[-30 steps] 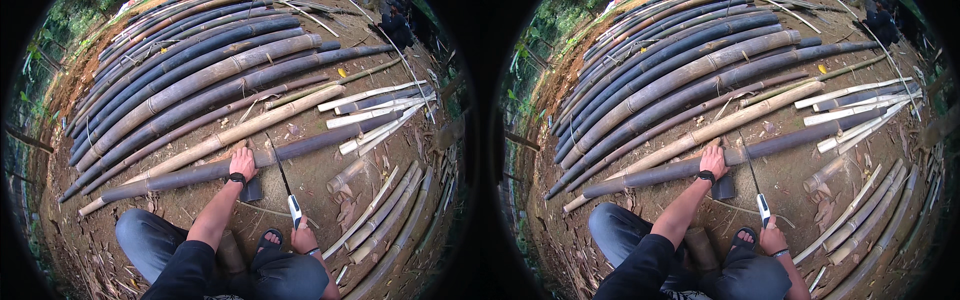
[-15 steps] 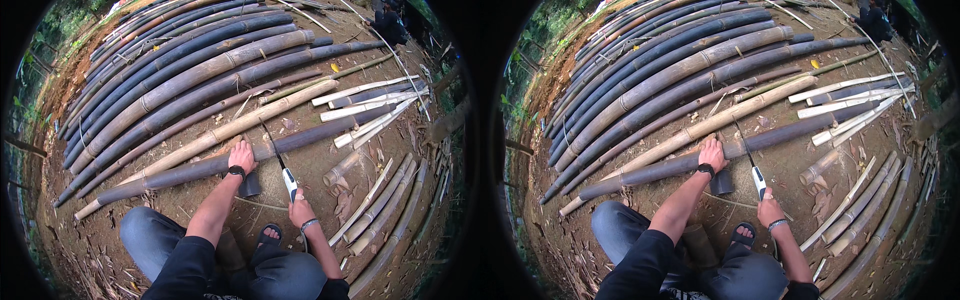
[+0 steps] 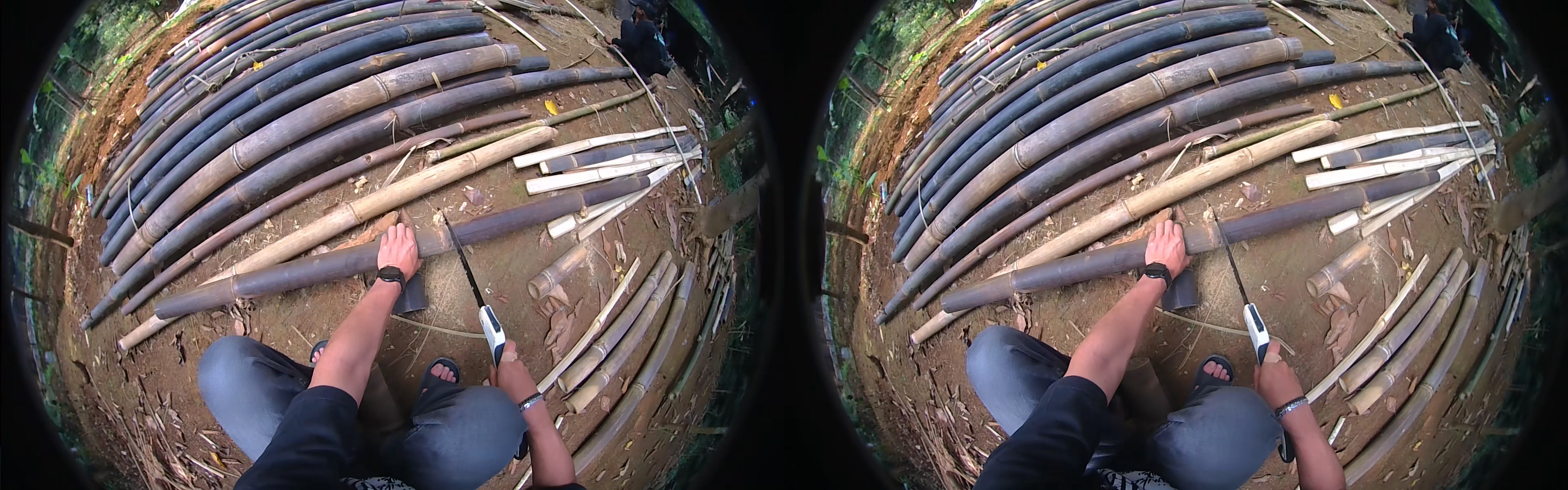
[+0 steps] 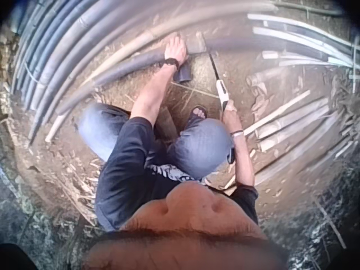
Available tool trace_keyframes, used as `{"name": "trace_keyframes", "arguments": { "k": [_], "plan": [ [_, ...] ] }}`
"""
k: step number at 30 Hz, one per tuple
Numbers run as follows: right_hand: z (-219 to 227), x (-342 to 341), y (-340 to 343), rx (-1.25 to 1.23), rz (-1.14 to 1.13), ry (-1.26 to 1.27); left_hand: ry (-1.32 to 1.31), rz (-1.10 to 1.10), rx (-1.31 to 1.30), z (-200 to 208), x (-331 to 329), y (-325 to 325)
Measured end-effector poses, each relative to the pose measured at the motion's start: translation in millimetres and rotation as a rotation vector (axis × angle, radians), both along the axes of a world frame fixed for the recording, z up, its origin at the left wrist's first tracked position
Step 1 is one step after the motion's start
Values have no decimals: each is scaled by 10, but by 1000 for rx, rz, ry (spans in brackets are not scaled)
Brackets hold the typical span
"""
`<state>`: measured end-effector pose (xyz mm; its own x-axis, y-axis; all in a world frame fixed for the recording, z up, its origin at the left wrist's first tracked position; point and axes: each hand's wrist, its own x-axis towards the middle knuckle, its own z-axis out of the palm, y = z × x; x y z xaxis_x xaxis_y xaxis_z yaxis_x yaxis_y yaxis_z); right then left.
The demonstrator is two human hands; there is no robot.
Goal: The person uses a hand saw to cut through a bamboo pole while stabilizing it on a wooden block on the ground. They subsequently pick up the severed segment and move the remainder of the pole.
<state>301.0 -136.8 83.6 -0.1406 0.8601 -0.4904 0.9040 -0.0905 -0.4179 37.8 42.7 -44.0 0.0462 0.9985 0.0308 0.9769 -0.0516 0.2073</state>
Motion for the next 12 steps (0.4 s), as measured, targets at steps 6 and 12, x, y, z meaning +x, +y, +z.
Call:
{"name": "trace_keyframes", "arguments": {
  "k": [6, 12],
  "plan": [
    [-270, -270, 409, 81, 35, -26, -10, -4, 5, -14, -12, 63],
    [-324, -182, 143, -21, -47, -67, 33, -44, -81, -112, 14, 95]
  ]
}}
